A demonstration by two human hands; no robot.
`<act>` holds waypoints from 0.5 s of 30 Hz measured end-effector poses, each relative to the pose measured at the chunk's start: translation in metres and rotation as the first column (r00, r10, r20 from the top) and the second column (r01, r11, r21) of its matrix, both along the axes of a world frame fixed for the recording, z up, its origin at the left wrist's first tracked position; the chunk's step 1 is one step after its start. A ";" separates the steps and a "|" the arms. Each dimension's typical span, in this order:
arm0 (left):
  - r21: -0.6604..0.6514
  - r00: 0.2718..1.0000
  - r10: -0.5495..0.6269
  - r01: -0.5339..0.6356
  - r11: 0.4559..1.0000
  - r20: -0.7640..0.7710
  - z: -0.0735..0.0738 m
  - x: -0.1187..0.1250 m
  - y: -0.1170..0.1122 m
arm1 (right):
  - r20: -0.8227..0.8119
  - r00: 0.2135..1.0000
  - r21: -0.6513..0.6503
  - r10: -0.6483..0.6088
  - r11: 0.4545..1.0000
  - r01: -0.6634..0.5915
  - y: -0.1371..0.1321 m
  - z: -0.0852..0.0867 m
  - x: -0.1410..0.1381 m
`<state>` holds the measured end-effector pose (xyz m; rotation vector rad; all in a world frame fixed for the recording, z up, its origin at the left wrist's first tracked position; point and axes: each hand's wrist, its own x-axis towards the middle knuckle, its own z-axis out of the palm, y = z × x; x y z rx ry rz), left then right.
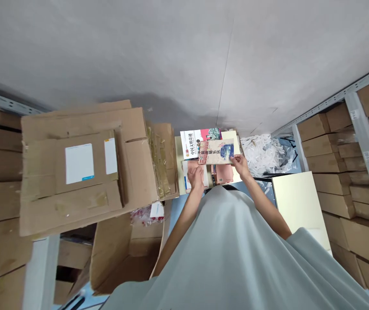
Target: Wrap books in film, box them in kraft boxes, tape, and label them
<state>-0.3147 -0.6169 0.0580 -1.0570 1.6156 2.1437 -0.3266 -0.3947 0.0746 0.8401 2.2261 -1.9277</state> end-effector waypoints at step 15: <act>0.437 0.815 -0.527 0.576 0.691 -0.241 0.074 0.044 0.173 | -0.111 0.791 -0.057 -0.602 0.798 0.600 0.056 0.089 0.224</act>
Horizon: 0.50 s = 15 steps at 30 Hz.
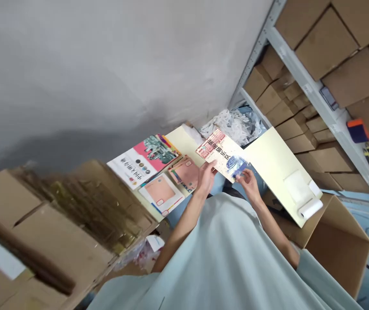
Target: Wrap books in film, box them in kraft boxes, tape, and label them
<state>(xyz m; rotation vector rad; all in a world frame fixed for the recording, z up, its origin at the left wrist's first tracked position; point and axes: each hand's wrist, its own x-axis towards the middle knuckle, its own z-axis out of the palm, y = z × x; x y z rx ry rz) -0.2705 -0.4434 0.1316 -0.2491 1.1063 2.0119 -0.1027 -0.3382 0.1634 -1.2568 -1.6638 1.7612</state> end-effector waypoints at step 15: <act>-0.193 0.751 -0.565 0.532 0.825 -0.342 0.055 0.140 0.270 | -0.222 0.960 -0.091 -0.171 0.984 0.154 0.217 0.022 0.190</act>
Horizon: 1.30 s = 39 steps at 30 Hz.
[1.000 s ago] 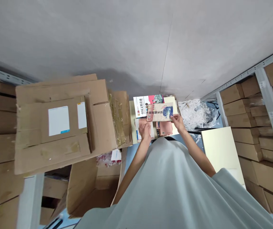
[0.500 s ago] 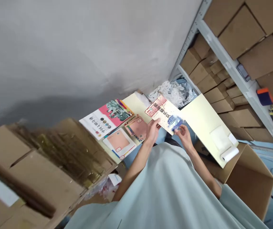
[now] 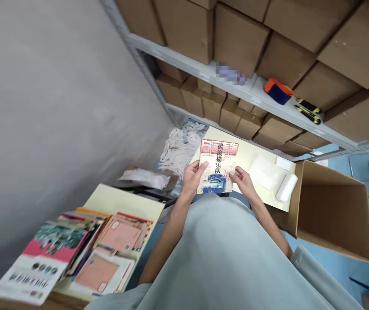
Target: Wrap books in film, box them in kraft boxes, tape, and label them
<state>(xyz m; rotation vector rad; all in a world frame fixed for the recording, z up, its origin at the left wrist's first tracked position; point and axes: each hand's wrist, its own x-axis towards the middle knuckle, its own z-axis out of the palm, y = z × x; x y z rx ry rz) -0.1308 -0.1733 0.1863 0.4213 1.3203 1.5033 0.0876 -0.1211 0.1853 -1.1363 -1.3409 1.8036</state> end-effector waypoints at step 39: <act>-0.005 0.834 -0.443 0.467 0.884 -0.329 0.023 -0.009 0.149 | 0.042 0.823 0.068 -0.566 0.824 0.563 0.075 0.059 0.010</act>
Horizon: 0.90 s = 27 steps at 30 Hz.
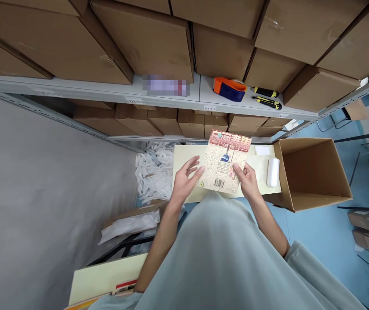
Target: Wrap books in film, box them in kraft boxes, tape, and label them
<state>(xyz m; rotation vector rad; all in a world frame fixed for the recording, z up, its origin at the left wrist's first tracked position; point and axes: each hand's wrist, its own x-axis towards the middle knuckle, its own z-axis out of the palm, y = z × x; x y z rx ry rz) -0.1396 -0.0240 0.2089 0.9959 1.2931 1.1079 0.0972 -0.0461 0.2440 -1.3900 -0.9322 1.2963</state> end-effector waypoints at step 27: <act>0.184 0.955 0.054 0.000 0.983 -0.290 0.020 0.081 -0.061 | 0.081 0.996 0.023 0.048 0.999 -0.050 -0.024 -0.029 -0.033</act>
